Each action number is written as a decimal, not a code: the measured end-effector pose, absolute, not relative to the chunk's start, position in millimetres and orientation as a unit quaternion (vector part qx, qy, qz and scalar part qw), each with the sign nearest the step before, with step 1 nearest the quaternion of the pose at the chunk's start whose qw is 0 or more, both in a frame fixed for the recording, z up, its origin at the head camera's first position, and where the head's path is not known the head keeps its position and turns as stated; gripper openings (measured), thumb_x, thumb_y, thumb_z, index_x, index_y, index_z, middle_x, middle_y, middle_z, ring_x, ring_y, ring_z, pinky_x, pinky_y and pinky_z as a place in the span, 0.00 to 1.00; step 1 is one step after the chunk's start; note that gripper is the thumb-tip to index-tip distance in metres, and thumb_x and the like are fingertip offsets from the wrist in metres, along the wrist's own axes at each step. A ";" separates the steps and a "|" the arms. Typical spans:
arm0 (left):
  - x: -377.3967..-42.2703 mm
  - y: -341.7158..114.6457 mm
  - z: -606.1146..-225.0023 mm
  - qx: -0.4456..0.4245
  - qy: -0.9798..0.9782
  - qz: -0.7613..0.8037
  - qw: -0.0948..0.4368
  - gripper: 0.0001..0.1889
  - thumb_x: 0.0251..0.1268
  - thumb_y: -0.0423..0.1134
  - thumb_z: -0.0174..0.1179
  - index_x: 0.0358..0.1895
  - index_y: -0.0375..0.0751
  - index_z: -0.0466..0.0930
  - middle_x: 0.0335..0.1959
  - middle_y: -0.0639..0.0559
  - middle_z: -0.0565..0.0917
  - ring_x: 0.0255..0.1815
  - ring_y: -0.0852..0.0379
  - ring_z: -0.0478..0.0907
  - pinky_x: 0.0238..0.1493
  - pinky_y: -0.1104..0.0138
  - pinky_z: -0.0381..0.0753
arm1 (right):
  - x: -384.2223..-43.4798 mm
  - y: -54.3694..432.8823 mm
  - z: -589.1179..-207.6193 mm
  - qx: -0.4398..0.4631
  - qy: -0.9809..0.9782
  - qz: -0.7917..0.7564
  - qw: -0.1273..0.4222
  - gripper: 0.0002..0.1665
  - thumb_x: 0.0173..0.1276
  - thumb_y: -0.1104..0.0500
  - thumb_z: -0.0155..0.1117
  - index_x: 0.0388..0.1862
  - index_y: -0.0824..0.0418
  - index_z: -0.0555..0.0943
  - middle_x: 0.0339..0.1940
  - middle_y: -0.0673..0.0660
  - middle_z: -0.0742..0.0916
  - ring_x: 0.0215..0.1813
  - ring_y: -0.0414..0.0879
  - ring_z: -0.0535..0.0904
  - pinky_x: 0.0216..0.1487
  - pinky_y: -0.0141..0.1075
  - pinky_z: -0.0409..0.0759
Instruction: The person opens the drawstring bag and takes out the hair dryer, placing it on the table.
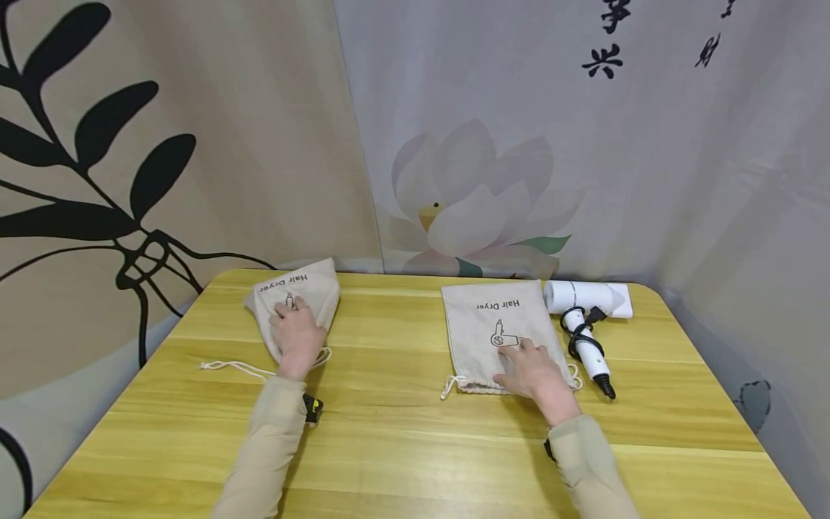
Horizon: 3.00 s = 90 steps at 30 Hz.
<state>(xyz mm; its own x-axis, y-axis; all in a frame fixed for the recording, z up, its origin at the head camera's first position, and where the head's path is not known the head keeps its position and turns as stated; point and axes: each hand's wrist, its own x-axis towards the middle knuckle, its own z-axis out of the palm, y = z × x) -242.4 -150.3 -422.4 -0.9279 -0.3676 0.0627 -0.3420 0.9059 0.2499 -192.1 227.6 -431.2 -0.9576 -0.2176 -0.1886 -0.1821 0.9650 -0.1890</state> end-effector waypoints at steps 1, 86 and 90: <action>-242.8 -148.7 -422.9 0.180 -0.975 -0.121 0.056 0.42 0.56 0.38 0.60 0.72 0.28 0.50 0.67 0.16 0.53 0.61 0.22 0.63 0.50 0.42 0.78 | -191.6 226.9 -429.8 -0.101 0.985 -0.086 0.107 0.35 0.62 0.42 0.63 0.65 0.56 0.71 0.64 0.74 0.70 0.59 0.76 0.68 0.48 0.66 0.74; -232.8 -44.5 -428.2 -0.088 -0.980 -0.160 0.076 0.40 0.50 0.54 0.68 0.67 0.40 0.67 0.67 0.30 0.64 0.55 0.32 0.71 0.44 0.53 0.81 | -194.7 226.0 -432.5 -0.096 0.985 -0.092 0.108 0.35 0.62 0.44 0.64 0.64 0.57 0.71 0.63 0.75 0.70 0.57 0.76 0.68 0.49 0.66 0.74; -233.4 -45.5 -428.4 -0.107 -0.979 -0.161 0.059 0.40 0.52 0.56 0.66 0.67 0.41 0.66 0.69 0.31 0.64 0.56 0.32 0.71 0.48 0.52 0.80 | -194.4 223.1 -430.2 -0.094 0.985 -0.092 0.110 0.35 0.62 0.44 0.64 0.64 0.58 0.71 0.62 0.75 0.70 0.56 0.75 0.69 0.47 0.66 0.75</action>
<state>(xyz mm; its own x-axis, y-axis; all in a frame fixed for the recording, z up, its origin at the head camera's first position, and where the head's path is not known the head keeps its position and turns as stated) -233.4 -45.5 -428.4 -0.9701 0.1910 0.1498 0.2289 0.9252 0.3028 -194.4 223.1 -430.2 -0.9580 -0.2053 -0.2002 -0.1647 0.9654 -0.2021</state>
